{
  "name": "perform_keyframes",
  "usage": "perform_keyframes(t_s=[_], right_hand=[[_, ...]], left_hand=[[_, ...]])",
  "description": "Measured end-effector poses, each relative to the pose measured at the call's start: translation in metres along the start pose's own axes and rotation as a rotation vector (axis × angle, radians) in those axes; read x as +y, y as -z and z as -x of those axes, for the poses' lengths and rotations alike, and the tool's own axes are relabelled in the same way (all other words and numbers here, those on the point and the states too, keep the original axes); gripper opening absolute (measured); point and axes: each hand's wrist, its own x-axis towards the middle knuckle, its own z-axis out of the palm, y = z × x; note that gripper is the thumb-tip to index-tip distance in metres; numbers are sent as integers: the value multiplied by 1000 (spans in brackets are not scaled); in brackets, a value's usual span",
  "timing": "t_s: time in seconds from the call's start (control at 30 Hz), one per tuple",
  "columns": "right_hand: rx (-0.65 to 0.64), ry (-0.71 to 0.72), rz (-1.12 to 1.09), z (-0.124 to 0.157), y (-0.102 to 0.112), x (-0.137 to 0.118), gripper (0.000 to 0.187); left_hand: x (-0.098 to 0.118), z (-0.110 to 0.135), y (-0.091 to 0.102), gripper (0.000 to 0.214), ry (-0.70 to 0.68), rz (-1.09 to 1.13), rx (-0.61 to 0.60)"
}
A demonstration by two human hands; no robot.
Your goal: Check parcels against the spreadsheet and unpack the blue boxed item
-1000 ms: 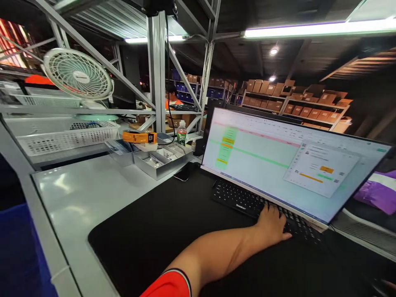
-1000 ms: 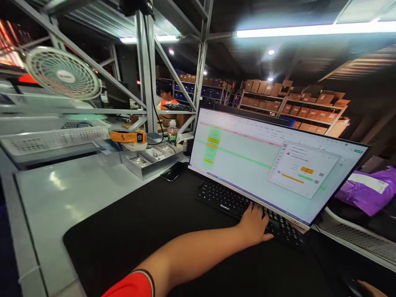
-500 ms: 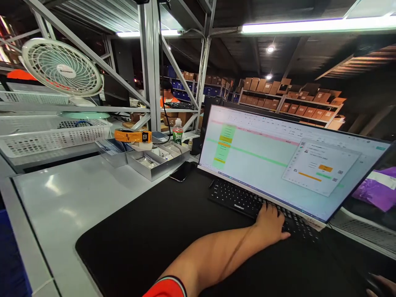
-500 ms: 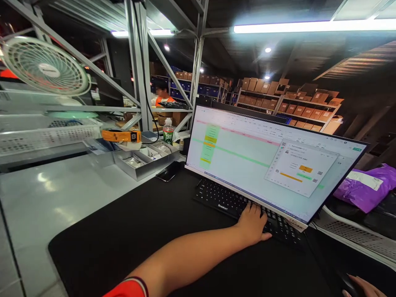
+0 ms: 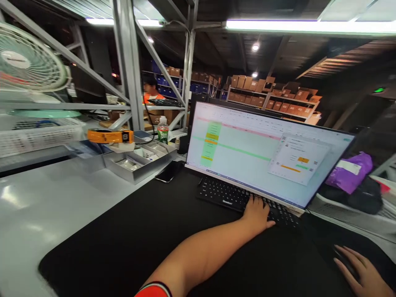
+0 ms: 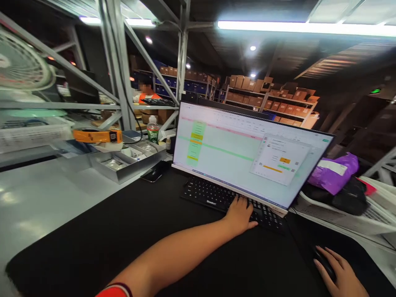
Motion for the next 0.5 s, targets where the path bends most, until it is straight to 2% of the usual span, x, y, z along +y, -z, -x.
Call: perform_keyframes(t_s=[0.23, 0.37, 0.5], right_hand=[[-104, -123, 6, -2, 32, -57, 51], [-115, -126, 13, -1, 40, -70, 47], [-99, -115, 20, 1, 42, -74, 44]], left_hand=[[1, 0, 10, 69, 29, 47, 40], [0, -2, 10, 67, 29, 18, 49], [-1, -3, 8, 66, 26, 14, 64]])
